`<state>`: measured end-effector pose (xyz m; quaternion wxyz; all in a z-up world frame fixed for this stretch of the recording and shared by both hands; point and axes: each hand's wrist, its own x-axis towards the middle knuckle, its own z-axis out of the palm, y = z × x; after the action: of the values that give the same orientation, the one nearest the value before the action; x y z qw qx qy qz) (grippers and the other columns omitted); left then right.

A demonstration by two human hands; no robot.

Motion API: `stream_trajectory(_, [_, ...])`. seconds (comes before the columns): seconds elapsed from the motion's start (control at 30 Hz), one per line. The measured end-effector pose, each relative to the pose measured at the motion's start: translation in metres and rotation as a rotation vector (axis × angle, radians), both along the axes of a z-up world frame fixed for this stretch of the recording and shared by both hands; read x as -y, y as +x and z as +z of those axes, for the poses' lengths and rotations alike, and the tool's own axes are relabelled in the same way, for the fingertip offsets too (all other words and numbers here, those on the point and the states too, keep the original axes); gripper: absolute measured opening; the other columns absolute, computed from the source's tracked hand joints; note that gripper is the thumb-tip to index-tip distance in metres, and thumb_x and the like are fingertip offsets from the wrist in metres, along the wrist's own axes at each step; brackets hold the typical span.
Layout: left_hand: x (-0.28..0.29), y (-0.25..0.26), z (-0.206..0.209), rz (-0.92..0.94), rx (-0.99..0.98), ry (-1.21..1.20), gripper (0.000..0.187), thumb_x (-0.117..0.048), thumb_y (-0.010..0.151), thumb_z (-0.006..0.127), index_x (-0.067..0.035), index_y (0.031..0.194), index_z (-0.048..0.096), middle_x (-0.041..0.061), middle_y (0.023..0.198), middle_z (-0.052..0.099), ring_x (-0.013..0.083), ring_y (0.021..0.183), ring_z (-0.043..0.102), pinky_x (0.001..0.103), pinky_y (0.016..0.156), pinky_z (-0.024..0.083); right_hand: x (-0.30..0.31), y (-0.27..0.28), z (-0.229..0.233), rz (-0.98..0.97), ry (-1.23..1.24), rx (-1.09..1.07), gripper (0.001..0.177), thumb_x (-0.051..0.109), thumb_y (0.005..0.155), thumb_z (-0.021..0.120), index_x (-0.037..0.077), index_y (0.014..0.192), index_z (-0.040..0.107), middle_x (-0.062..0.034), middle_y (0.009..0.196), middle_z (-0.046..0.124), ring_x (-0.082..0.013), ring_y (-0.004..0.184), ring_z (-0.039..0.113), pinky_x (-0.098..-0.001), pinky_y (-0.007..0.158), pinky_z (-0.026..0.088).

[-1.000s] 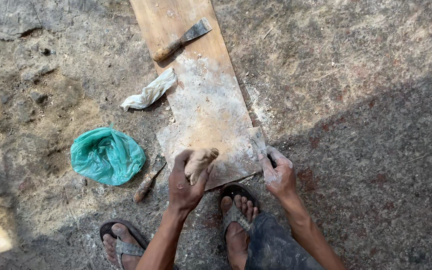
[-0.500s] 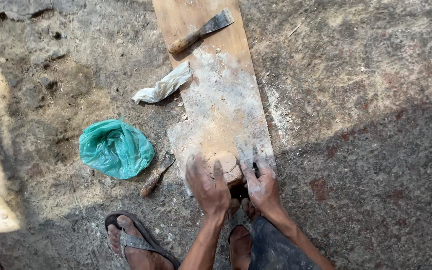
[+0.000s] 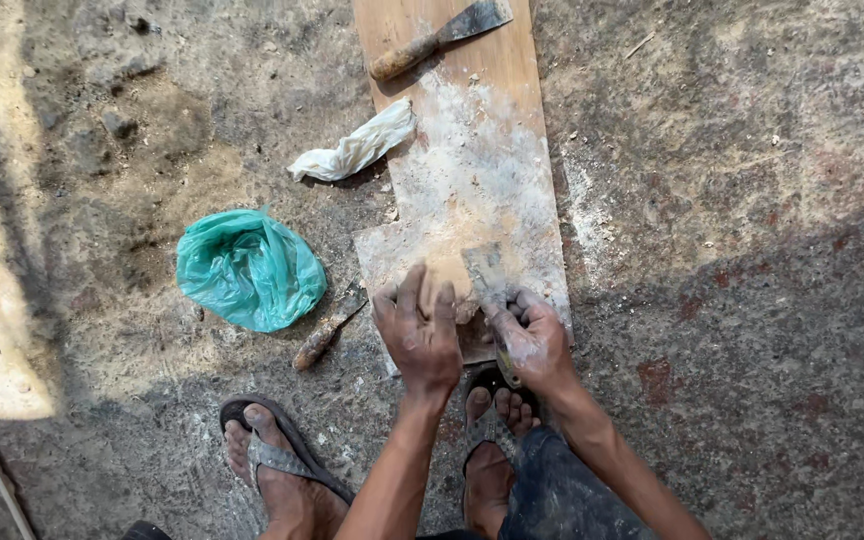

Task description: The person mixes a pile of sand and cement on a wooden board using a trowel and their hands. They repeatedly fold and press the mixture to combine it into a uniform mass.

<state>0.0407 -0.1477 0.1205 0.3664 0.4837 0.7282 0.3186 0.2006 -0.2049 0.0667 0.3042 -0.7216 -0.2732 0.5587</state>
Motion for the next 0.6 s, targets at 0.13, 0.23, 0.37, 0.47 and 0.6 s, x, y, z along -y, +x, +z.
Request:
stream_trajectory(0.13, [-0.023, -0.007, 0.023, -0.099, -0.005, 0.024, 0.044, -0.049, 0.115, 0.061, -0.016, 0.139, 0.079, 0.026, 0.135, 0.063, 0.0526, 0.147, 0.055, 0.063, 0.127, 0.038, -0.046, -0.008, 0.088, -0.157, 0.0, -0.104, 0.026, 0.019, 0.111, 0.068, -0.004, 0.102, 0.075, -0.023, 0.083, 0.085, -0.0278, 0.064, 0.083, -0.0401, 0.059, 0.067])
stream_trajectory(0.23, [-0.038, 0.001, 0.06, -0.184, 0.227, -0.172, 0.043, -0.046, 0.114, 0.059, -0.012, 0.127, 0.081, 0.027, 0.123, 0.074, 0.0499, 0.136, 0.068, 0.072, 0.124, 0.042, -0.033, 0.0, 0.061, -0.186, 0.045, -0.092, 0.028, 0.02, 0.111, 0.069, -0.004, 0.098, 0.071, -0.0214, 0.078, 0.08, -0.0269, 0.064, 0.081, -0.0399, 0.058, 0.067])
stream_trajectory(0.37, [-0.048, 0.015, 0.046, -0.248, 0.004, -0.223, 0.073, -0.055, 0.114, 0.052, -0.005, 0.167, 0.051, 0.039, 0.157, 0.057, 0.0575, 0.153, 0.052, 0.077, 0.125, 0.035, -0.04, -0.004, 0.09, -0.118, 0.061, -0.011, 0.035, 0.021, 0.11, 0.073, 0.002, 0.081, 0.071, -0.0138, 0.064, 0.069, -0.0182, 0.067, 0.067, -0.0362, 0.061, 0.057])
stream_trajectory(0.47, [-0.032, 0.032, 0.033, -0.259, -0.15, -0.136, 0.075, -0.062, 0.113, 0.05, -0.004, 0.161, 0.059, 0.037, 0.155, 0.062, 0.0551, 0.152, 0.056, 0.073, 0.125, 0.037, -0.022, 0.002, 0.046, -0.105, 0.043, -0.018, 0.035, 0.022, 0.111, 0.072, 0.005, 0.081, 0.072, -0.0123, 0.065, 0.071, -0.0182, 0.068, 0.065, -0.0362, 0.065, 0.056])
stream_trajectory(0.6, [-0.008, 0.06, -0.009, -0.16, -0.47, 0.299, 0.064, -0.056, 0.113, 0.05, -0.005, 0.148, 0.068, 0.028, 0.132, 0.075, 0.0486, 0.127, 0.075, 0.057, 0.099, 0.061, -0.043, -0.007, 0.07, -0.141, 0.053, -0.033, 0.039, 0.026, 0.111, 0.074, 0.003, 0.08, 0.071, -0.0157, 0.065, 0.065, -0.018, 0.074, 0.058, -0.0395, 0.068, 0.055])
